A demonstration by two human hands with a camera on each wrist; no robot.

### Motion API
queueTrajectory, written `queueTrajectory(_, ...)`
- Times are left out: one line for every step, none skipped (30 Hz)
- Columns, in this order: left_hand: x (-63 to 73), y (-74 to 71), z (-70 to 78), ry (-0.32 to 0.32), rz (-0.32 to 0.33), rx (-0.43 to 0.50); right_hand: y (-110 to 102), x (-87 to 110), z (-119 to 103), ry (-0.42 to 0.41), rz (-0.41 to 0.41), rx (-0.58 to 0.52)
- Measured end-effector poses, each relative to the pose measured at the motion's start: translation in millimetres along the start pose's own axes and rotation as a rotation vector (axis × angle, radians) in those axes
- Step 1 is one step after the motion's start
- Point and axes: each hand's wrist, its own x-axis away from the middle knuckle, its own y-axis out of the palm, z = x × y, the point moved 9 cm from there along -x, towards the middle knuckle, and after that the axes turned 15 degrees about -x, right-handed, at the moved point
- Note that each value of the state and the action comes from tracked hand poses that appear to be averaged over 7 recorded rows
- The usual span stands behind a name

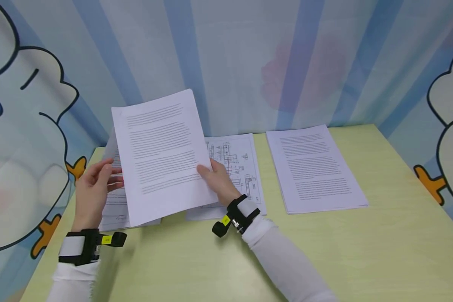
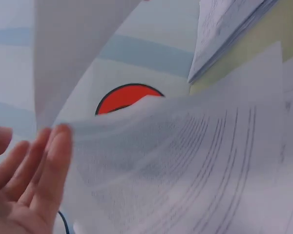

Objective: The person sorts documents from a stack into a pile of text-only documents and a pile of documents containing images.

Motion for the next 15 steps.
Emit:
queueTrajectory(-1.1,-6.1,1.0,0.014,0.054,-0.002,-5,0.2,-2,-0.001,-0.002,-0.004)
queueTrajectory(-2.8,-11.7,0.9,0.022,0.100,-0.008,-9,0.2,-4,-0.005,-0.005,-0.007)
queueTrajectory(-5.2,-15.9,-0.8,0.020,0.129,-0.019,-14,0.3,-5,-0.007,-0.008,-0.011)
queueTrajectory(-9.1,-18.4,-3.7,0.020,0.146,-0.045,-18,0.6,-7,-0.011,-0.012,-0.011)
queueTrajectory(-15.5,-18.2,-10.6,0.026,0.146,-0.081,-21,1.1,-9,-0.014,-0.017,-0.012)
queueTrajectory(-21.8,-16.3,-17.4,0.025,0.128,-0.129,-24,1.5,-10,-0.013,-0.019,-0.013)
queueTrajectory(-29.2,-12.9,-25.2,0.028,0.088,-0.167,-28,2.0,-10,-0.011,-0.021,-0.012)
queueTrajectory(-37.8,-7.3,-34.7,0.034,0.032,-0.200,-31,2.5,-11,-0.007,-0.020,-0.012)
queueTrajectory(-45.7,-0.1,-45.2,0.040,-0.026,-0.241,-33,3.0,-11,-0.002,-0.021,-0.014)
queueTrajectory(-54.1,8.1,-56.6,0.051,-0.086,-0.277,-35,3.4,-11,0.003,-0.020,-0.017)
queueTrajectory(-61.4,17.0,-68.4,0.056,-0.147,-0.307,-37,3.8,-10,0.011,-0.018,-0.019)
queueTrajectory(-65.7,25.0,-76.5,0.055,-0.209,-0.333,-38,4.1,-10,0.016,-0.019,-0.024)
queueTrajectory(-70.2,33.1,-86.4,0.052,-0.263,-0.354,-39,4.5,-10,0.020,-0.023,-0.031)
queueTrajectory(-73.1,41.5,-95.1,0.046,-0.308,-0.363,-39,4.9,-9,0.023,-0.025,-0.035)
queueTrajectory(-74.0,49.1,-101.2,0.036,-0.353,-0.357,-39,5.2,-9,0.026,-0.026,-0.039)
